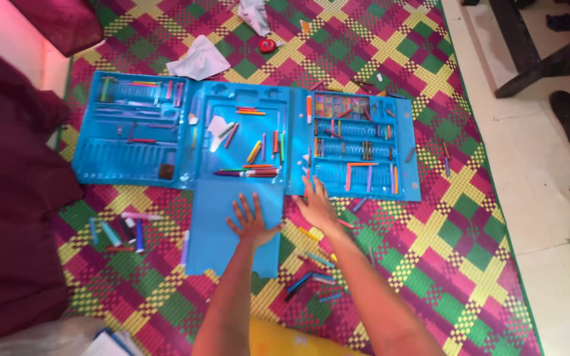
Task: The person organizes stationery items on a colorful mat. They stack papers, place items into a plastic bag, and arrange pens and markers into a blue stationery case.
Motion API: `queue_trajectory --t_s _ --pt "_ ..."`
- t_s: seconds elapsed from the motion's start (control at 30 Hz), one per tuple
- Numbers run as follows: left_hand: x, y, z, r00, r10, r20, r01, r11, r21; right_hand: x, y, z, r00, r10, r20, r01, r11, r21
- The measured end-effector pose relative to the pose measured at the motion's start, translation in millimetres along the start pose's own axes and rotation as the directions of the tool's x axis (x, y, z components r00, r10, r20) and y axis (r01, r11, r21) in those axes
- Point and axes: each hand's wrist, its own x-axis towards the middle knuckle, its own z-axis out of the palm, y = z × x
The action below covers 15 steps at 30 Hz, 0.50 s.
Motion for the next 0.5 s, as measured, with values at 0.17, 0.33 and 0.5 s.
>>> queue_trajectory --t_s 0.17,0.33,0.5 --pt "-12 -40 -24 0.983 0.111 0.149 -0.121 0.991 0.061 -49 -25 -5 0.989 0.120 0.082 -0.123 0.992 0.032" --pt "-25 -53 -34 0.972 0.181 0.149 -0.172 0.982 -0.074 -68 -11 5 0.984 0.130 0.125 -0.134 0.991 0.023" --pt "-28 -55 -39 0.954 0.282 -0.100 -0.298 0.927 -0.229 -45 5 23 0.987 0.075 0.140 -0.085 0.994 0.068"
